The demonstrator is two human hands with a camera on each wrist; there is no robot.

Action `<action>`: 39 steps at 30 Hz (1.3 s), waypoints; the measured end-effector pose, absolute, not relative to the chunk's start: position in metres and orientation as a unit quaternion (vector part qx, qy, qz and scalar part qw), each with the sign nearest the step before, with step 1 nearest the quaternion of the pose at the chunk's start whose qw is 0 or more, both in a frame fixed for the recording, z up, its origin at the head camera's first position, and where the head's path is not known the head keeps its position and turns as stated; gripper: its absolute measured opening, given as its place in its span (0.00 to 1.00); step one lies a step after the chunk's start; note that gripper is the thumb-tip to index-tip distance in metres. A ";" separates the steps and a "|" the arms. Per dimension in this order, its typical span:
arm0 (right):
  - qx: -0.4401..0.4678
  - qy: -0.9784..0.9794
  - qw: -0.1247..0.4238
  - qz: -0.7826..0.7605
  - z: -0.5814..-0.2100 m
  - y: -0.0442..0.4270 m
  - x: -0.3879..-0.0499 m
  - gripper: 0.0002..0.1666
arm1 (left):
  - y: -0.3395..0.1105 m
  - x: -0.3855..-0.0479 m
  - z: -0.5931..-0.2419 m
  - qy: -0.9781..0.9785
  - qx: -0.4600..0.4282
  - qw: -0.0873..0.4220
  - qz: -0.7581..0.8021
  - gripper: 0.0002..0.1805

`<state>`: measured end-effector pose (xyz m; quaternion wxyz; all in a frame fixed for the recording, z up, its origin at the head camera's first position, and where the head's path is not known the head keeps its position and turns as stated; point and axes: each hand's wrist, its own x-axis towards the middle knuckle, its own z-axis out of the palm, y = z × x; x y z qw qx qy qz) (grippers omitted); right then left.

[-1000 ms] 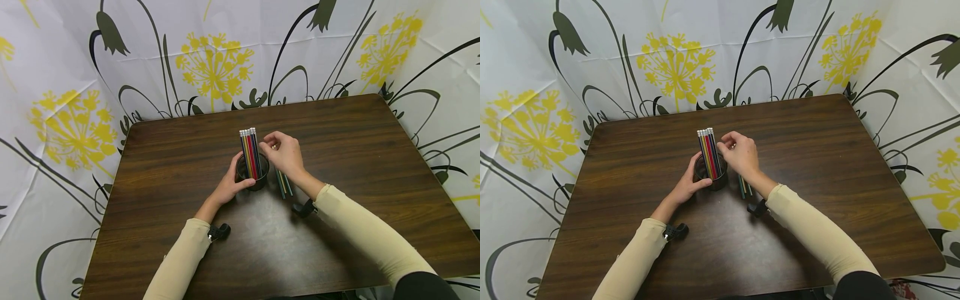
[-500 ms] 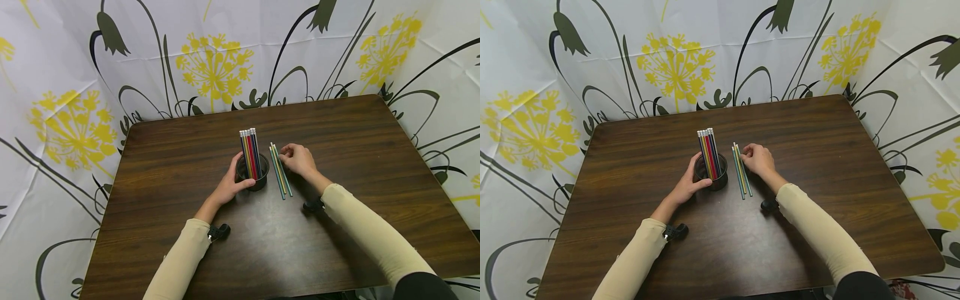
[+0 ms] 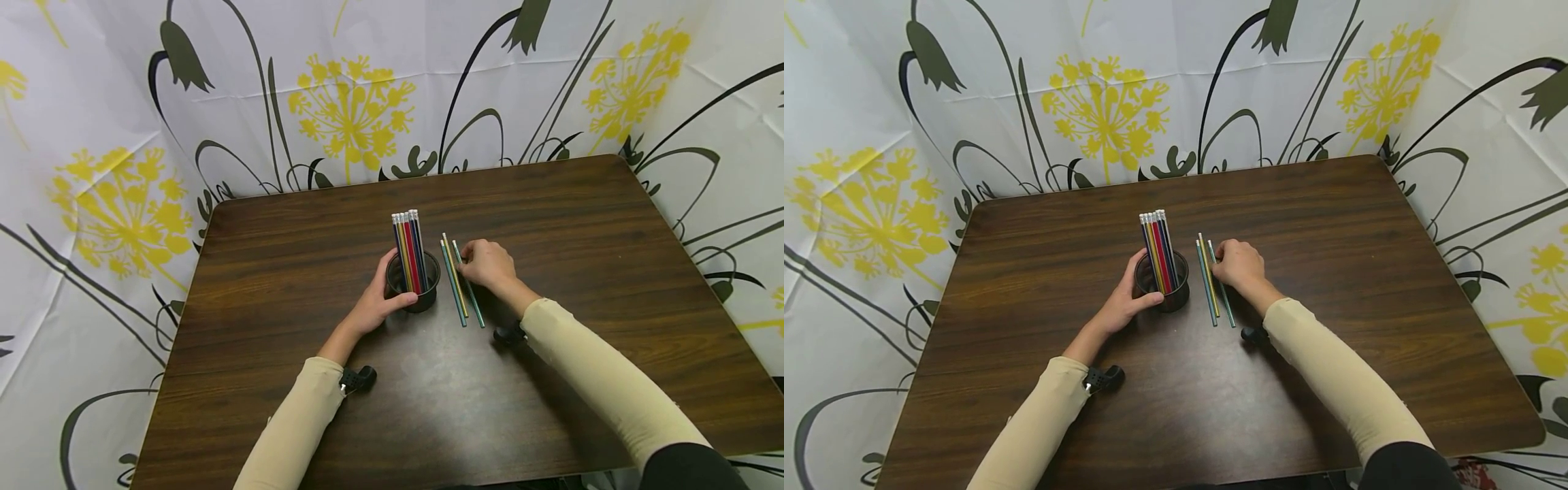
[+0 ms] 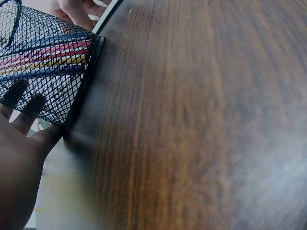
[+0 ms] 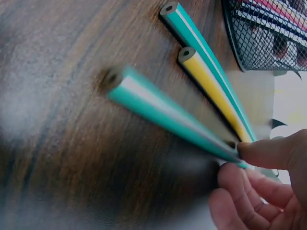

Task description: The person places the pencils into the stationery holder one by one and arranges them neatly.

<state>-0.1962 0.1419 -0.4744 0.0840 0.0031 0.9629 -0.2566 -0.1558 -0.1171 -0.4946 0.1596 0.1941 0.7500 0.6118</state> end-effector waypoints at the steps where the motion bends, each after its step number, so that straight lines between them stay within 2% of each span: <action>1: 0.006 0.965 0.086 -0.249 -0.473 0.141 -0.196 0.13 | -0.117 -0.155 -0.495 0.751 0.195 0.157 0.611 0.48; 11: 0.015 0.964 0.095 -0.248 -0.467 0.142 -0.192 0.13 | -0.117 -0.155 -0.495 0.748 0.202 0.147 0.614 0.47; 14: 0.018 0.960 0.080 -0.269 -0.461 0.144 -0.192 0.12 | -0.117 -0.155 -0.495 0.745 0.204 0.147 0.617 0.47; 22: 0.003 0.937 -0.061 -0.343 -0.422 0.140 -0.186 0.13 | -0.117 -0.155 -0.495 0.742 0.203 0.146 0.622 0.47; 30: -0.087 0.878 -0.212 -0.421 -0.381 0.123 -0.171 0.13 | -0.117 -0.155 -0.496 0.736 0.201 0.149 0.629 0.47; 35: -0.152 0.829 -0.258 -0.473 -0.366 0.113 -0.162 0.13 | -0.118 -0.155 -0.496 0.733 0.205 0.154 0.630 0.48; 39: -0.190 0.802 -0.262 -0.503 -0.363 0.105 -0.158 0.13 | -0.116 -0.153 -0.486 0.722 0.208 0.164 0.639 0.47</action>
